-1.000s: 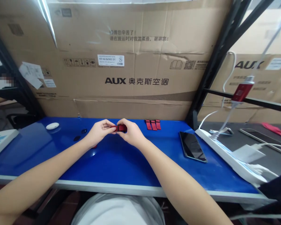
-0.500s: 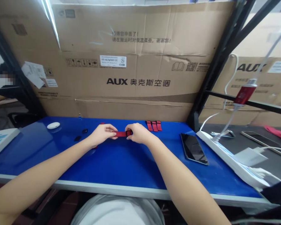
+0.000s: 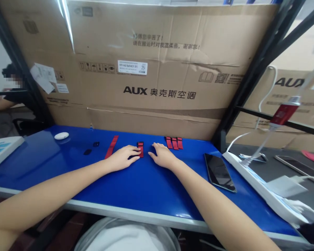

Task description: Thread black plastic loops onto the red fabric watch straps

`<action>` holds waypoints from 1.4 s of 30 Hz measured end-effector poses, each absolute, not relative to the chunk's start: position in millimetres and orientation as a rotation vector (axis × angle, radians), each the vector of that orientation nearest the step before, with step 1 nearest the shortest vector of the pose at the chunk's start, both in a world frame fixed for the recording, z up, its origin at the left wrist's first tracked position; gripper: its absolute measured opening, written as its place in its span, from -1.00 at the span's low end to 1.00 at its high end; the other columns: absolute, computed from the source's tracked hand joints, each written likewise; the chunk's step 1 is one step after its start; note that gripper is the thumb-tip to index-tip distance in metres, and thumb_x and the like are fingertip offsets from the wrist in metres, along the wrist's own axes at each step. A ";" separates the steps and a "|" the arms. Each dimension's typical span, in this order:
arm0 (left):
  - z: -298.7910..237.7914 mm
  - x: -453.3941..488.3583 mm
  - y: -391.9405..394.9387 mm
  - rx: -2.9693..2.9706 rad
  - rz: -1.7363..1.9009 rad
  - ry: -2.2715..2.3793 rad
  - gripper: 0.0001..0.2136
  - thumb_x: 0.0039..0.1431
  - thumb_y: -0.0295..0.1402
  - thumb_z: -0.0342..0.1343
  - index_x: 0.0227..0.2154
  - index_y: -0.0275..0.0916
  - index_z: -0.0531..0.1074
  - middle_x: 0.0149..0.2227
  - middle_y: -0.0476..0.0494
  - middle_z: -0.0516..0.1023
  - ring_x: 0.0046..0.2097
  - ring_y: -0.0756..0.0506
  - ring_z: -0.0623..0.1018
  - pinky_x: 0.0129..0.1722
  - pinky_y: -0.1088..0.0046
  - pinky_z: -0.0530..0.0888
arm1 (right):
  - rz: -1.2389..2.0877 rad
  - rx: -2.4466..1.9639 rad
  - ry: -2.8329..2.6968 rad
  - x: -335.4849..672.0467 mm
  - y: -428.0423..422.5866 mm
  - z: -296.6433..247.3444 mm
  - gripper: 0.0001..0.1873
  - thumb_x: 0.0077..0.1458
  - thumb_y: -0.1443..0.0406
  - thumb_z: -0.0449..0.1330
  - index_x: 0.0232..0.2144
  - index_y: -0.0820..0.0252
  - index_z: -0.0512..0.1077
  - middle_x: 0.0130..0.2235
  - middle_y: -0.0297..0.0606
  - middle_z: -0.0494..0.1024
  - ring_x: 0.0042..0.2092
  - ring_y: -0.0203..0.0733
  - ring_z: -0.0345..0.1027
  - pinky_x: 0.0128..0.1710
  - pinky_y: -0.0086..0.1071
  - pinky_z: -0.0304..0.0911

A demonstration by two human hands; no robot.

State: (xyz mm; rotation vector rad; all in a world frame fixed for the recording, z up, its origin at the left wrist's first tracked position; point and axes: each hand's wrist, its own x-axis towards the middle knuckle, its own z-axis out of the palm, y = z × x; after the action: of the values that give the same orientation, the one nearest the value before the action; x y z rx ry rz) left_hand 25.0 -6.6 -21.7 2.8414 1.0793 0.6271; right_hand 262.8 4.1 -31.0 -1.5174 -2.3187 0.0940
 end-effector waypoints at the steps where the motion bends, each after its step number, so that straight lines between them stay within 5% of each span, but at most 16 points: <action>1: -22.4 26.3 -5.4 2.853 0.611 1.105 -0.69 0.29 -0.25 -0.03 -0.04 -0.21 0.52 0.09 -0.19 0.48 0.14 -0.20 0.41 0.17 0.22 0.30 | 0.125 -1.515 -2.322 261.7 0.1 -34.7 -0.31 0.22 -0.02 -0.02 0.21 0.34 0.21 0.27 0.09 0.19 0.29 0.10 0.04 0.25 -0.11 0.00; 5: -21.4 24.3 -1.3 2.872 0.532 1.099 -0.66 0.29 -0.25 -0.05 0.02 -0.22 0.48 0.14 -0.17 0.44 0.17 -0.18 0.41 0.18 0.27 0.30 | 0.189 -1.526 -2.353 251.2 -11.0 -39.5 -0.10 0.15 -0.20 -0.12 0.29 0.34 0.08 0.35 0.06 -0.01 0.37 0.11 -0.20 0.32 -0.06 -0.22; 13: -16.0 18.8 -6.2 2.865 0.500 1.115 -0.59 0.30 -0.23 -0.09 0.13 -0.26 0.35 0.19 -0.24 0.38 0.20 -0.19 0.37 0.20 0.26 0.29 | 0.211 -1.504 -2.381 244.4 -12.0 -37.9 -0.03 0.10 -0.26 -0.17 0.31 0.31 0.04 0.37 0.01 -0.08 0.39 0.06 -0.30 0.34 -0.10 -0.31; 19: -25.4 15.0 -8.3 2.706 0.351 1.471 -0.36 0.27 0.02 -0.20 0.28 -0.31 0.12 0.34 -0.32 0.04 0.36 -0.31 0.02 0.29 0.08 0.03 | 0.198 -1.478 -2.396 243.6 -13.1 -36.8 -0.02 0.10 -0.27 -0.17 0.31 0.31 0.05 0.36 0.00 -0.07 0.39 0.05 -0.28 0.34 -0.12 -0.31; 24: -28.5 12.5 -3.1 2.605 0.217 1.519 -0.24 0.23 0.14 -0.32 0.32 -0.32 0.02 0.38 -0.29 -0.13 0.38 -0.28 -0.13 0.31 0.12 -0.10 | 0.246 -1.539 -2.411 241.7 -14.8 -34.7 0.02 0.07 -0.30 -0.21 0.33 0.29 -0.01 0.38 -0.05 -0.15 0.39 0.05 -0.34 0.34 -0.12 -0.36; 42: -31.0 11.7 -1.4 2.615 0.302 1.482 -0.25 0.22 0.15 -0.27 0.29 -0.32 0.11 0.36 -0.36 -0.07 0.37 -0.32 -0.07 0.29 0.06 -0.06 | 0.261 -1.547 -2.425 240.3 -15.8 -32.7 0.01 0.09 -0.29 -0.22 0.33 0.29 -0.03 0.38 -0.03 -0.17 0.39 0.06 -0.36 0.34 -0.10 -0.37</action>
State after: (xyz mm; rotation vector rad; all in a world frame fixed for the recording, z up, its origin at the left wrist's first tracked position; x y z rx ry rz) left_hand 11.7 -1.4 -31.0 2.6155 1.4819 0.3017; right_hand 240.3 -15.8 -32.7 -1.5469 -2.4254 0.2606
